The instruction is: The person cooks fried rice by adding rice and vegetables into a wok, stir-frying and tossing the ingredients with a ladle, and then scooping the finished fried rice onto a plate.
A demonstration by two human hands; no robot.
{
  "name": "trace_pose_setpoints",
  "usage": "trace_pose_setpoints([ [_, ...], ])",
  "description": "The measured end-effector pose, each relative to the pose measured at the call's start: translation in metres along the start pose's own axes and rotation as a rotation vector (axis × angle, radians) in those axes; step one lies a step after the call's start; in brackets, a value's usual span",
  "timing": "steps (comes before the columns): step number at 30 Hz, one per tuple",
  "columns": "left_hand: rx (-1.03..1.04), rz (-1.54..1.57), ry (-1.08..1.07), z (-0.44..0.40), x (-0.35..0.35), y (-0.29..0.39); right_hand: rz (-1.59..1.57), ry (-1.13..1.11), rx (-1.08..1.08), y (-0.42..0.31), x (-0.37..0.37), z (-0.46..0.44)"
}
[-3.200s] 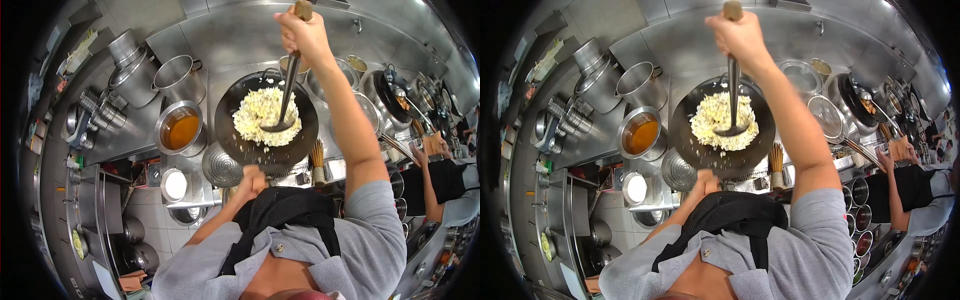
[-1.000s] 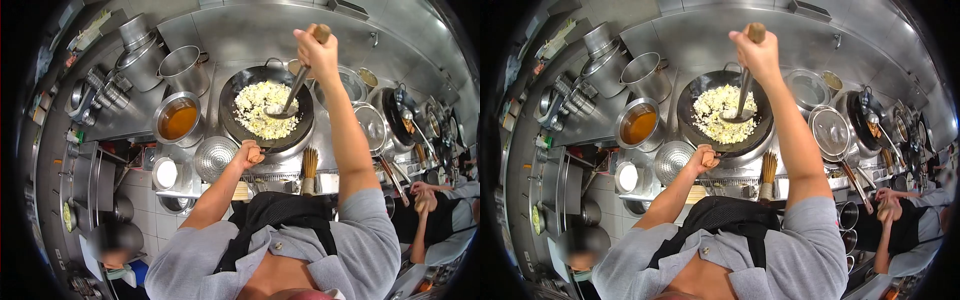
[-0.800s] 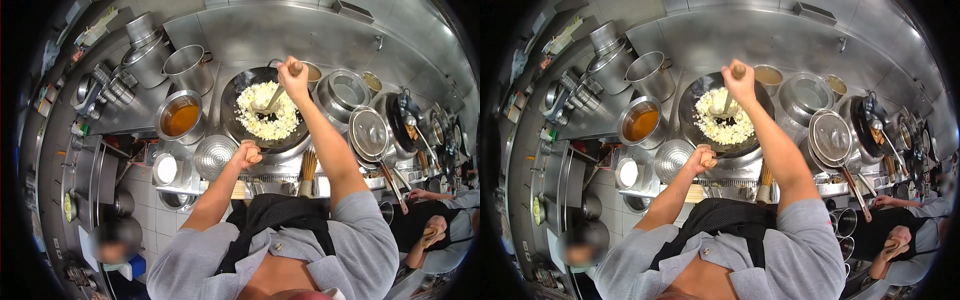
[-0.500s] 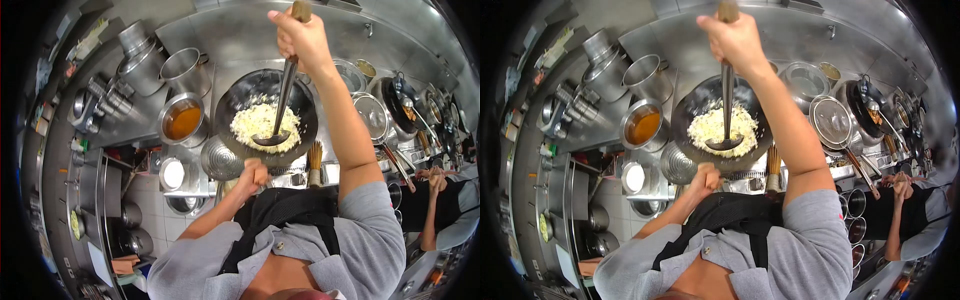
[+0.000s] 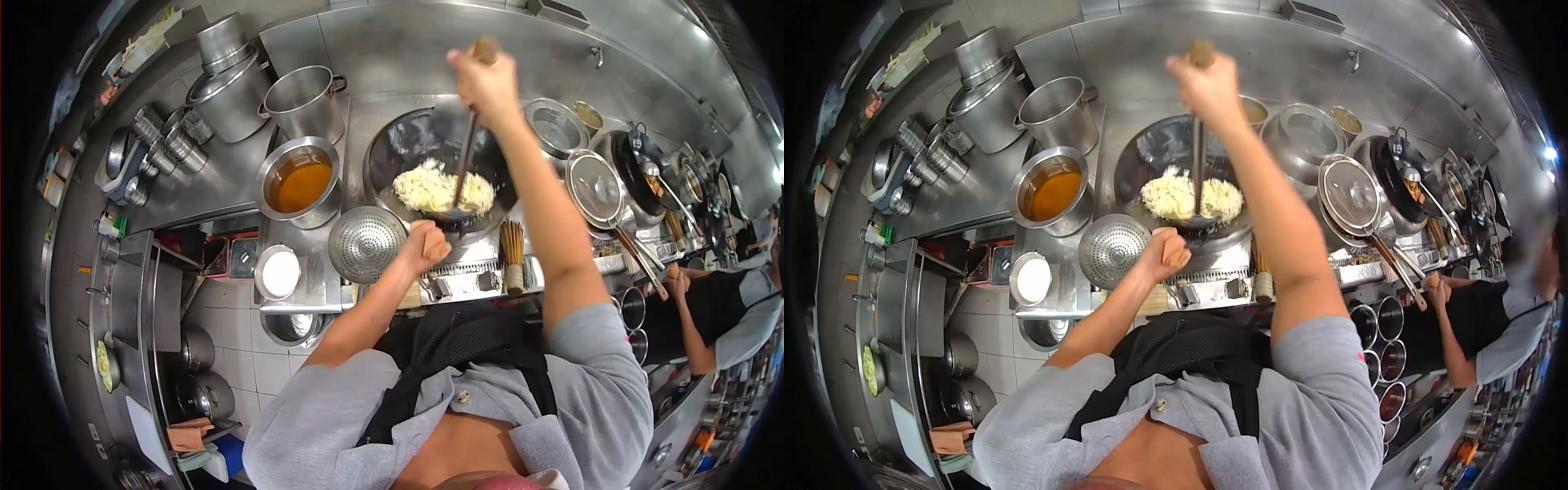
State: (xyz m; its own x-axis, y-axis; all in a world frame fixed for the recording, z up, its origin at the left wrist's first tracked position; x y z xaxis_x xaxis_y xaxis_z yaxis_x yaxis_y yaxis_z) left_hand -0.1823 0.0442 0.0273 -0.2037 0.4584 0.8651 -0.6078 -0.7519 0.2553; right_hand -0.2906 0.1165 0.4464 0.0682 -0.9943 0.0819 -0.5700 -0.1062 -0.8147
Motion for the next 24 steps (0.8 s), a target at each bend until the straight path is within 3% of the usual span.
trace_pose_setpoints([
  [2,0.002,-0.046,-0.297,-0.029,-0.026,-0.011,-0.026,0.135,-0.089,0.054,-0.034,0.002],
  [4,0.061,-0.102,0.195,0.03,-0.054,-0.035,-0.171,0.14,-0.139,0.032,-0.06,0.0],
  [7,-0.045,-0.237,0.221,0.054,-0.067,-0.051,-0.298,0.089,-0.101,-0.007,-0.072,0.001],
  [9,0.084,-0.186,0.185,0.042,-0.052,-0.022,-0.242,0.076,-0.075,-0.018,-0.072,-0.002],
  [10,0.083,-0.103,-0.072,0.01,-0.043,-0.003,-0.18,0.079,-0.053,-0.026,-0.073,-0.005],
  [11,0.018,-0.049,-0.085,-0.007,-0.032,0.01,-0.164,0.083,-0.005,-0.036,-0.074,-0.01],
  [12,0.075,-0.051,0.178,-0.013,-0.03,0.025,-0.133,0.083,-0.032,-0.054,-0.075,-0.016],
  [13,0.028,-0.031,0.001,-0.038,-0.024,0.029,-0.229,0.056,-0.054,-0.071,-0.076,-0.024],
  [16,-0.025,-0.052,0.052,-0.057,-0.03,0.032,-0.259,-0.057,-0.238,-0.133,-0.08,-0.031],
  [19,-0.076,-0.085,-0.035,-0.048,-0.026,0.021,-0.182,0.023,-0.36,-0.099,-0.091,-0.017],
  [20,-0.114,-0.104,-0.075,-0.041,-0.026,0.01,0.134,0.156,-0.234,-0.024,-0.097,-0.015],
  [22,-0.154,-0.196,-0.003,-0.012,-0.041,-0.008,-0.105,0.068,-0.152,0.089,-0.078,0.005],
  [24,-0.092,-0.222,0.033,0.02,-0.04,-0.017,-0.138,0.034,-0.159,0.092,-0.067,-0.017],
])
Point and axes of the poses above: each hand's wrist, its own z-axis away from the middle knuckle, its own x-axis out of the palm, y = z × x, the point moved 10 cm from there along -z, towards the middle knuckle, and after that the axes turned 6 degrees about -x, right-handed, at the moved point
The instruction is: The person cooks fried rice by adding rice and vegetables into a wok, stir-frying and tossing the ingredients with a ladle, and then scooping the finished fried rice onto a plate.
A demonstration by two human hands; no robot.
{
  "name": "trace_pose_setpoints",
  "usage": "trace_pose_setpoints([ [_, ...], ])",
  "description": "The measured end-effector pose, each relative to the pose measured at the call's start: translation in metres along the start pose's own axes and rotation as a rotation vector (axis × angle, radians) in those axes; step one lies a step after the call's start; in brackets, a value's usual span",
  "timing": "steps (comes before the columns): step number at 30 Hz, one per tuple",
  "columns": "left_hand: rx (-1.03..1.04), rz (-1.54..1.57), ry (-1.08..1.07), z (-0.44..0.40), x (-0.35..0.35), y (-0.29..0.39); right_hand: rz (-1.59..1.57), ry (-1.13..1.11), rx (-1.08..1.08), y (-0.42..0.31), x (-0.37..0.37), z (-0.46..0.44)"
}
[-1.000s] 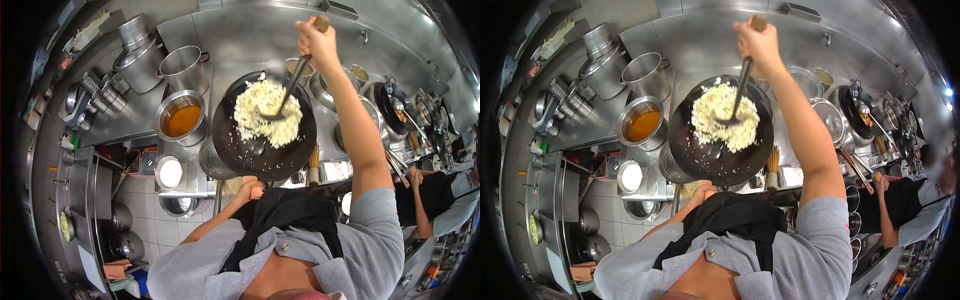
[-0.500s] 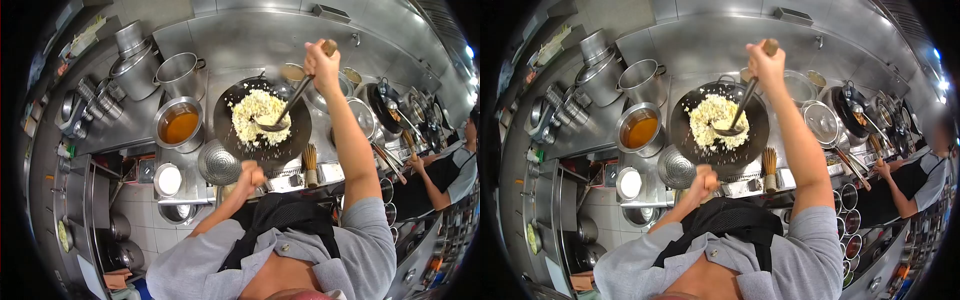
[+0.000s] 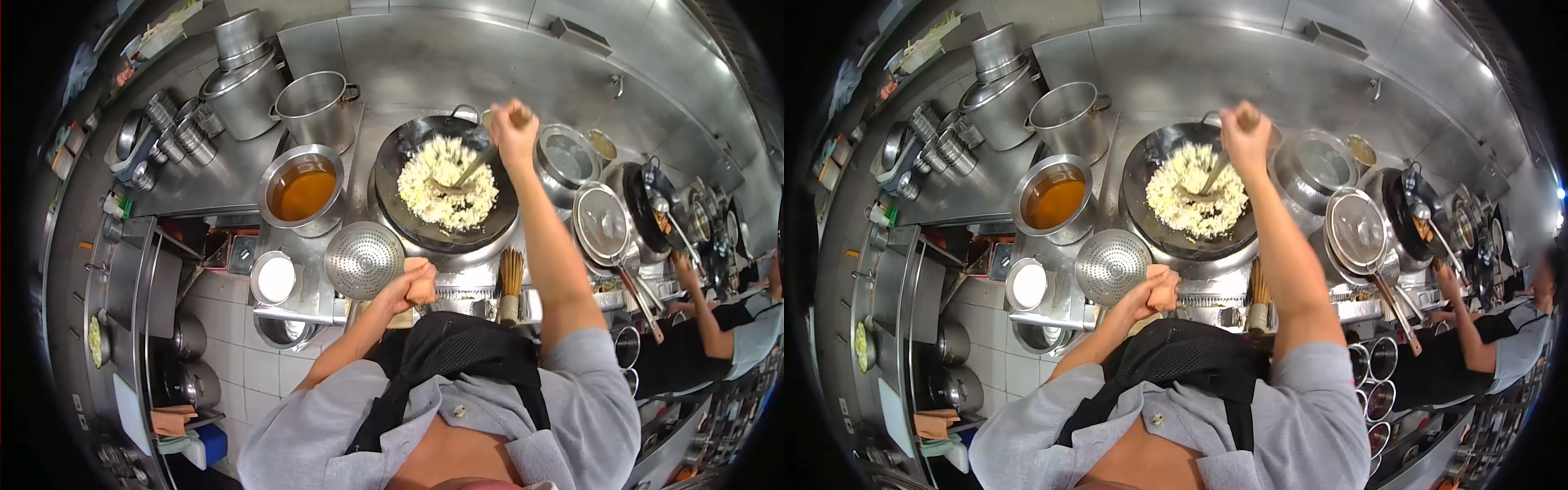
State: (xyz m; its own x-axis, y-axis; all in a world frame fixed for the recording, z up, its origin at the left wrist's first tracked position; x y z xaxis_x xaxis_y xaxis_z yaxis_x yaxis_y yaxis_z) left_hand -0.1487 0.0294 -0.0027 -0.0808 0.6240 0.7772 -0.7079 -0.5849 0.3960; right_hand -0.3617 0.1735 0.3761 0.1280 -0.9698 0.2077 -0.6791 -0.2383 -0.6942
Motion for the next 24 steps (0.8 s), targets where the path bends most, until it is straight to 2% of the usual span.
trace_pose_setpoints([
  [3,-0.033,0.086,-0.057,0.017,-0.034,-0.017,-0.08,-0.02,0.053,-0.047,0.022,-0.028],
  [5,0.016,0.145,-0.052,0.024,-0.045,-0.013,-0.163,-0.184,0.047,-0.093,0.059,-0.029],
  [6,0.068,0.199,-0.042,0.029,-0.051,-0.009,-0.164,-0.188,0.053,-0.089,0.07,-0.016],
  [7,0.092,0.231,-0.031,0.031,-0.053,-0.006,-0.039,-0.16,-0.044,-0.086,0.076,-0.004],
  [9,0.115,0.175,-0.017,0.026,-0.058,0.004,0.148,-0.217,-0.085,0.003,0.068,0.022],
  [10,0.116,0.124,0.007,0.03,-0.065,0.0,0.194,-0.16,-0.09,0.013,0.048,0.02],
  [12,0.123,0.099,0.025,0.037,-0.059,0.003,0.008,-0.039,-0.043,0.023,0.014,0.001],
  [14,0.161,0.086,0.033,0.048,-0.051,0.01,-0.028,-0.025,0.066,-0.014,-0.005,-0.009],
  [16,0.147,0.129,0.076,0.046,-0.054,0.005,-0.063,-0.05,0.071,-0.071,0.0,-0.004],
  [18,0.065,0.168,0.094,0.031,-0.075,-0.011,0.076,0.006,-0.019,-0.091,-0.007,0.025],
  [20,0.009,0.217,0.07,0.025,-0.066,-0.016,0.124,-0.057,-0.026,-0.034,-0.031,0.083],
  [22,0.003,0.132,0.109,0.024,-0.054,-0.006,0.343,-0.172,-0.117,-0.032,-0.046,0.146],
  [23,0.004,0.162,-0.001,0.014,-0.05,-0.001,0.461,-0.194,-0.103,-0.035,-0.05,0.18],
  [24,-0.005,0.162,-0.006,0.012,-0.045,0.005,0.476,-0.17,-0.075,-0.038,-0.056,0.219],
])
Point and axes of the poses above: each hand's wrist, its own z-axis away from the middle knuckle, its own x-axis out of the palm, y = z × x, the point moved 10 cm from there along -z, towards the middle knuckle, and after that the axes turned 6 degrees about -x, right-handed, at the moved point
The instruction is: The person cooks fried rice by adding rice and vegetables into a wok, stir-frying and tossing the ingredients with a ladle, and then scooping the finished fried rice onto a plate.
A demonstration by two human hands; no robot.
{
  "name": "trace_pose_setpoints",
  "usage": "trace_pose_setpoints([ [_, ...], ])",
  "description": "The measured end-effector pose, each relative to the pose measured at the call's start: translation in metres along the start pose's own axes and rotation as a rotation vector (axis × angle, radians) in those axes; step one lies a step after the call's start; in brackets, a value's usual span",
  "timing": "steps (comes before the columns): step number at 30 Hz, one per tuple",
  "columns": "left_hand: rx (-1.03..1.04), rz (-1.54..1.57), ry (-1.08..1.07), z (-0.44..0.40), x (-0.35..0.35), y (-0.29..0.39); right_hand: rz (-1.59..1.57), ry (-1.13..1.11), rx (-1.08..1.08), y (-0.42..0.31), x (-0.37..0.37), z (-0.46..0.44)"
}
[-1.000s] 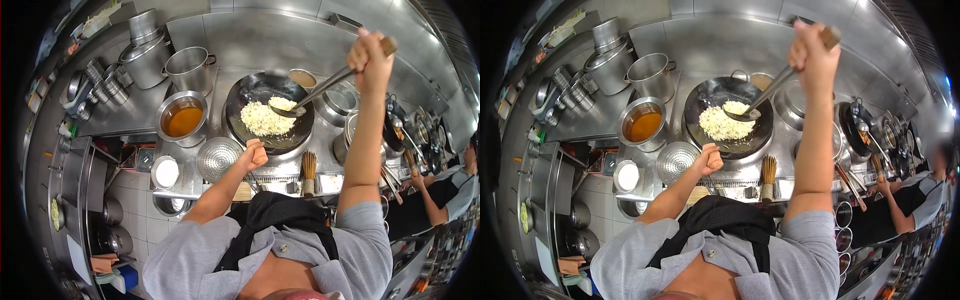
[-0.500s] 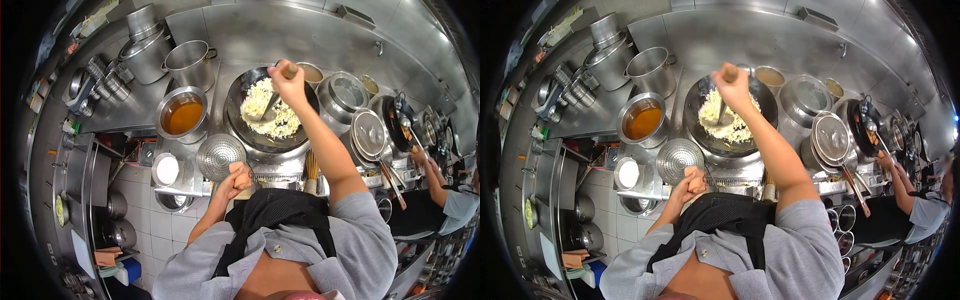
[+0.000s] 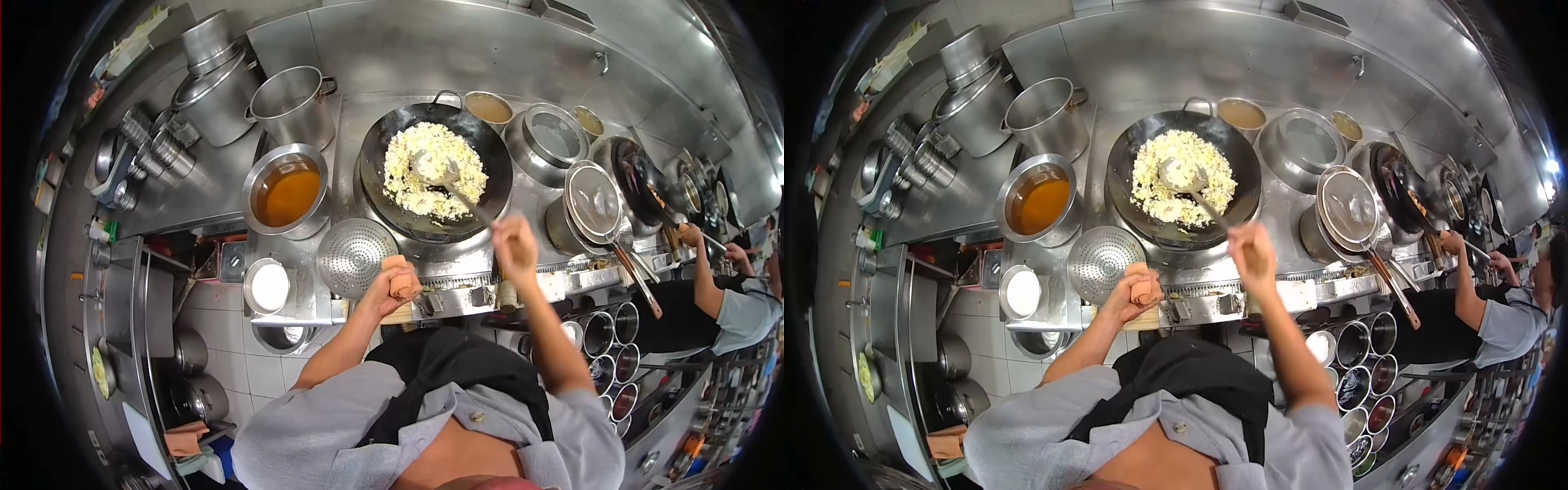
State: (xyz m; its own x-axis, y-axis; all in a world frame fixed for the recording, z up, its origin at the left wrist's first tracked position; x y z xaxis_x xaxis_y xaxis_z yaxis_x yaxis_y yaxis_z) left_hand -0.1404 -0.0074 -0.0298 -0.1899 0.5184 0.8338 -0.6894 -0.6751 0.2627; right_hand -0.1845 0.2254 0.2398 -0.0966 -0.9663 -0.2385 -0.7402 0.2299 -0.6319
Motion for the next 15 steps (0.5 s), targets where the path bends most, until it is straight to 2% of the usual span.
trace_pose_setpoints([
  [1,-0.018,0.01,-0.005,-0.005,0.015,0.009,0.222,-0.095,0.109,0.005,-0.005,0.048],
  [2,-0.043,0.023,-0.003,-0.009,0.025,0.015,0.31,-0.146,0.287,0.011,-0.01,0.101],
  [3,-0.106,-0.009,0.04,-0.018,0.029,0.019,0.427,-0.152,0.353,0.0,-0.015,0.139],
  [4,-0.122,-0.011,0.034,-0.04,0.02,0.028,0.239,-0.121,0.743,0.051,-0.028,0.243],
  [5,-0.214,0.027,-0.214,-0.07,0.025,0.029,0.305,-0.296,0.765,0.04,-0.029,0.288],
  [6,-0.311,0.068,-0.457,-0.084,0.042,0.024,0.375,-0.484,1.025,0.046,-0.037,0.363],
  [8,-0.093,-0.083,-0.006,-0.075,0.074,0.039,0.31,-0.515,1.183,0.019,-0.052,0.424],
  [9,-0.167,0.006,0.318,-0.067,0.072,0.029,0.3,-0.523,1.265,0.007,-0.059,0.438],
  [10,-0.167,-0.013,0.319,-0.079,0.058,0.028,0.291,-0.505,1.262,0.013,-0.065,0.448],
  [12,0.022,-0.073,0.058,-0.108,0.04,0.04,0.231,-0.624,1.228,0.034,-0.073,0.477],
  [13,0.125,-0.028,0.184,-0.081,0.061,0.04,0.235,-0.577,1.284,0.061,-0.083,0.505],
  [15,0.188,-0.023,0.133,-0.071,0.062,0.041,0.186,-0.602,1.286,0.124,-0.091,0.54],
])
Point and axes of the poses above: each hand's wrist, its own z-axis away from the middle knuckle, its own x-axis out of the palm, y = z × x, the point moved 10 cm from there along -z, towards the middle knuckle, and after that the axes turned 6 degrees about -x, right-handed, at the moved point
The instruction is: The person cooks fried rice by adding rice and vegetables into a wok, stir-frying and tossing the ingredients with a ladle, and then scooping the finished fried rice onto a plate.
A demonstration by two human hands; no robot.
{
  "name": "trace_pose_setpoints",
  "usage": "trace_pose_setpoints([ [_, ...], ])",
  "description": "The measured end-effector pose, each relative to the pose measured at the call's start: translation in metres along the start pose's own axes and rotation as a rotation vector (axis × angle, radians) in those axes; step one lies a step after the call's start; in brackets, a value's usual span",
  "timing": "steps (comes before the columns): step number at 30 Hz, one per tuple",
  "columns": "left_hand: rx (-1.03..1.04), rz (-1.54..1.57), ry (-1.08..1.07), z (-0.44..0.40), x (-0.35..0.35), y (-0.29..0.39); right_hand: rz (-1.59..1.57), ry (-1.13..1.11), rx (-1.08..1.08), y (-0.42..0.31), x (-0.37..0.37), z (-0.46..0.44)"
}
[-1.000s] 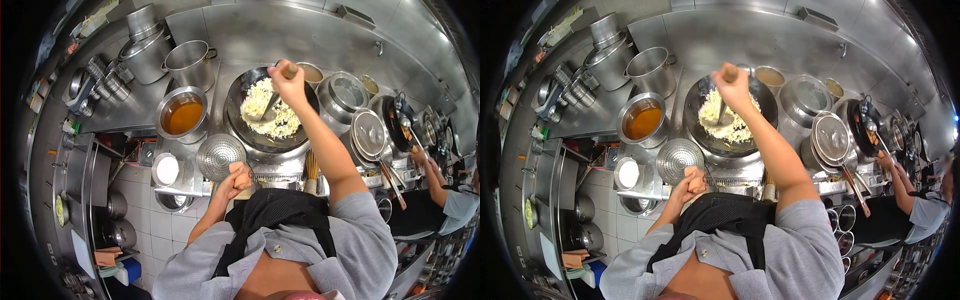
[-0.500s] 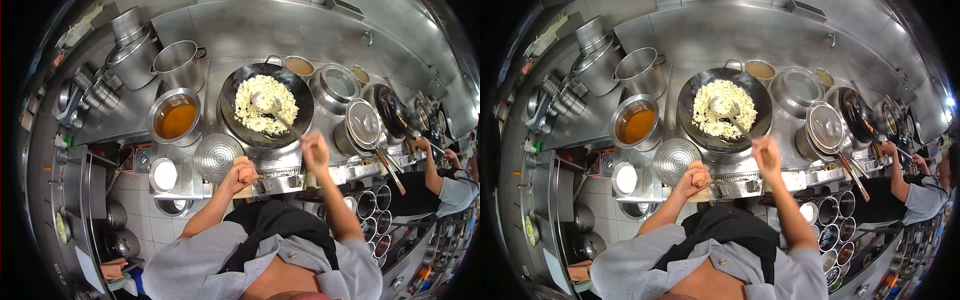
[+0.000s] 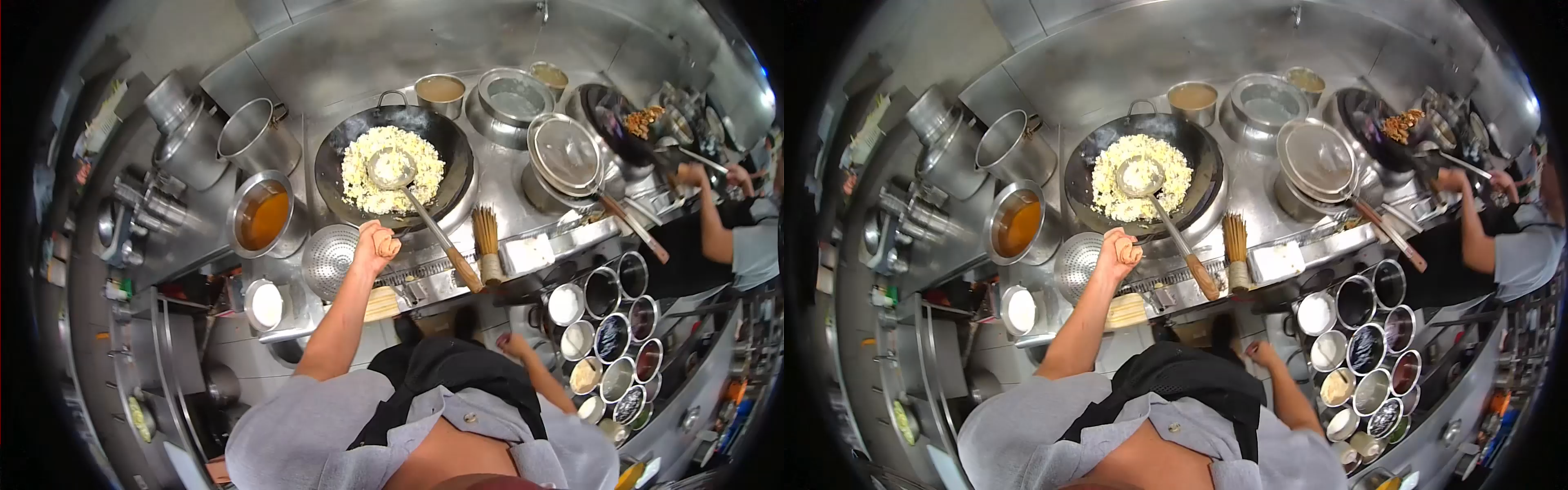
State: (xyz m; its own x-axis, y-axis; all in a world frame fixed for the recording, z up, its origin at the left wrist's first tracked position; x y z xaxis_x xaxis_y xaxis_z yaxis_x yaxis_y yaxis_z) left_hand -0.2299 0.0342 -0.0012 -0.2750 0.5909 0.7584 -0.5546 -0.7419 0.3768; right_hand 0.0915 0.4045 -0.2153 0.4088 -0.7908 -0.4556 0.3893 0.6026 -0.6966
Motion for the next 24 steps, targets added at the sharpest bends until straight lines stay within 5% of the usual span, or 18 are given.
trace_pose_setpoints([
  [4,0.127,-0.08,0.068,0.046,-0.006,-0.007,-0.424,0.106,-0.045,0.02,-0.045,-0.084],
  [8,0.083,-0.167,0.12,0.071,-0.03,-0.008,0.067,0.439,0.225,0.061,-0.102,-0.144],
  [10,0.011,-0.202,0.185,0.078,-0.045,-0.007,0.459,0.269,0.231,0.131,-0.058,-0.23],
  [13,-0.039,-0.161,0.134,0.071,-0.06,-0.013,0.119,0.12,0.35,0.078,-0.092,-0.194],
  [16,-0.06,-0.165,0.07,0.07,-0.058,-0.028,0.192,0.047,0.198,0.11,-0.046,-0.258],
  [24,0.0,-0.113,0.239,0.068,-0.073,-0.032,0.251,-0.083,0.214,0.07,-0.062,-0.235],
])
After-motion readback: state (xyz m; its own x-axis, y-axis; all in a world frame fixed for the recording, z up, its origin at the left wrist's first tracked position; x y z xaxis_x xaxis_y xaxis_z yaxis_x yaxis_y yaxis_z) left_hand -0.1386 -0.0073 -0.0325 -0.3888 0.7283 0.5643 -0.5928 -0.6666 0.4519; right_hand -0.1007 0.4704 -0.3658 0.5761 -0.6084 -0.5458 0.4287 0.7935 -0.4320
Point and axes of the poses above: each hand's wrist, its own z-axis away from the middle knuckle, its own x-axis out of the palm, y = z × x, the point moved 10 cm from there along -z, towards the middle knuckle, and after that the axes turned 6 degrees about -x, right-handed, at the moved point
